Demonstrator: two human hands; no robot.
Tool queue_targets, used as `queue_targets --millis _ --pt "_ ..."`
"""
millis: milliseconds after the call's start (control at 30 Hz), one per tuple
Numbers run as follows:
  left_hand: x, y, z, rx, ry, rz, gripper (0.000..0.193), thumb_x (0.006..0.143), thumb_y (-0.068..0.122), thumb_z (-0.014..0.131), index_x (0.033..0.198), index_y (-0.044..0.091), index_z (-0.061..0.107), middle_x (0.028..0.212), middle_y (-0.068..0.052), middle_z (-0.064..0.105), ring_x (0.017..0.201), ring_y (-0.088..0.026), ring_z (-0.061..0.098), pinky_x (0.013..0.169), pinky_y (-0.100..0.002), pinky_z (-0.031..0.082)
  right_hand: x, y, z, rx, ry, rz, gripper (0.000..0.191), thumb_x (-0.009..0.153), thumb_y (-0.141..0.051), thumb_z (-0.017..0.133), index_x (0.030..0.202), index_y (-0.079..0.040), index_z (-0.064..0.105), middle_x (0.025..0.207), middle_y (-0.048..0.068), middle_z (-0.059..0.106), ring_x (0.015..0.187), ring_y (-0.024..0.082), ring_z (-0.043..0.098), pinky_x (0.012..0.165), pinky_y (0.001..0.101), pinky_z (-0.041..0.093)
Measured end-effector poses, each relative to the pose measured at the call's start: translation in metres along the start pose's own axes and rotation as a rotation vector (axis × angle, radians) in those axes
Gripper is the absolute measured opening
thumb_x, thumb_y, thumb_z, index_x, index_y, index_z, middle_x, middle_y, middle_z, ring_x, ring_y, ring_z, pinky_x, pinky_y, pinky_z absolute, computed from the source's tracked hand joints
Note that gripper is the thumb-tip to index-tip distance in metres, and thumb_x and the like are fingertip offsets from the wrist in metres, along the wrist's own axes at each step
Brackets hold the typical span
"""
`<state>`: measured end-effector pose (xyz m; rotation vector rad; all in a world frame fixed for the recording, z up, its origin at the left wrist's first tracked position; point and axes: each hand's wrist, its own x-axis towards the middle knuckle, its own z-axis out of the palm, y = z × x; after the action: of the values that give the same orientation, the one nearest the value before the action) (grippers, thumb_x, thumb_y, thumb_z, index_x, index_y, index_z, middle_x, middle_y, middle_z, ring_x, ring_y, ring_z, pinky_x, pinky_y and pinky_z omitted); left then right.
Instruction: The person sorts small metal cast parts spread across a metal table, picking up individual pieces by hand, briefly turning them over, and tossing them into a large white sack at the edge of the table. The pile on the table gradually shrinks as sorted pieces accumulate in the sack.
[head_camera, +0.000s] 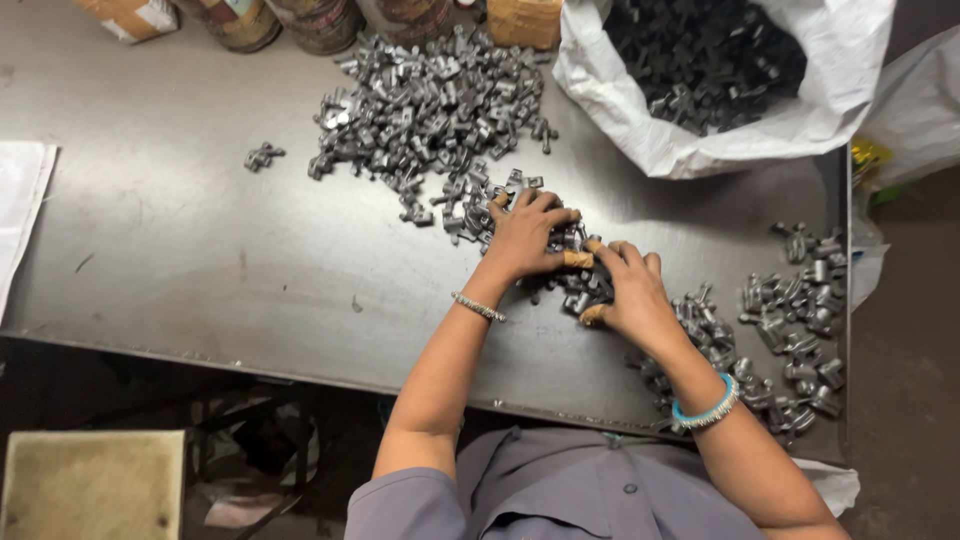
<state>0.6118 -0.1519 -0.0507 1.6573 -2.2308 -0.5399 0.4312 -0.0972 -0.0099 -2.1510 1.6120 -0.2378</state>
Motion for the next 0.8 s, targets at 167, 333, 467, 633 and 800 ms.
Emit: queue_targets --millis 167,333,467,633,800 --pt "-0.054 0.001 0.026 -0.081 0.12 0.133 0.05 0.066 0.053 0.084 0.109 0.029 0.078 0.119 0.004 0.066 0.124 -0.022 0.053 0.108 -0.07 0.023 -0.055 0.016 0.015 0.173 -0.116 0.024 0.102 0.053 -0.014 0.094 0.145 -0.021 0.05 0.129 0.012 0.054 0.106 0.036 0.054 0.095 0.0458 0.048" --pt "-0.103 0.009 0.038 -0.329 0.484 -0.022 0.031 0.08 0.043 0.083 0.103 0.021 0.081 0.115 0.004 0.071 0.118 -0.023 0.059 0.107 -0.049 0.038 -0.083 0.034 0.012 0.132 -0.092 0.003 0.091 0.062 -0.02 0.092 0.145 -0.018 0.054 0.117 0.013 0.059 0.103 0.033 0.057 0.091 0.0455 0.049" --pt "-0.143 0.029 0.042 -0.419 0.525 -0.207 0.03 0.085 0.034 0.084 0.11 0.017 0.078 0.12 -0.002 0.069 0.115 -0.026 0.061 0.101 -0.041 0.051 -0.083 0.043 0.025 0.095 0.057 -0.331 0.077 0.059 -0.014 0.088 0.129 -0.007 0.059 0.12 0.013 0.065 0.1 0.038 0.055 0.09 0.0471 0.047" --pt "-0.181 0.061 0.044 -0.522 0.07 -0.483 0.07 0.057 0.031 0.095 0.12 0.016 0.067 0.119 -0.013 0.053 0.098 -0.033 0.062 0.086 -0.045 0.052 -0.078 0.046 0.049 0.106 0.026 -0.272 0.062 0.068 -0.009 0.084 0.126 -0.008 0.063 0.109 0.012 0.068 0.102 0.035 0.058 0.09 0.0442 0.05" --pt "-0.188 0.078 0.064 -0.432 0.162 -0.362 0.078 0.056 0.009 0.093 0.127 0.013 0.062 0.123 -0.019 0.047 0.109 -0.043 0.057 0.087 -0.05 0.052 -0.074 0.056 0.053 0.176 0.062 -0.278 0.056 0.069 -0.005 0.081 0.122 -0.005 0.064 0.109 0.013 0.069 0.103 0.034 0.061 0.09 0.0433 0.051"
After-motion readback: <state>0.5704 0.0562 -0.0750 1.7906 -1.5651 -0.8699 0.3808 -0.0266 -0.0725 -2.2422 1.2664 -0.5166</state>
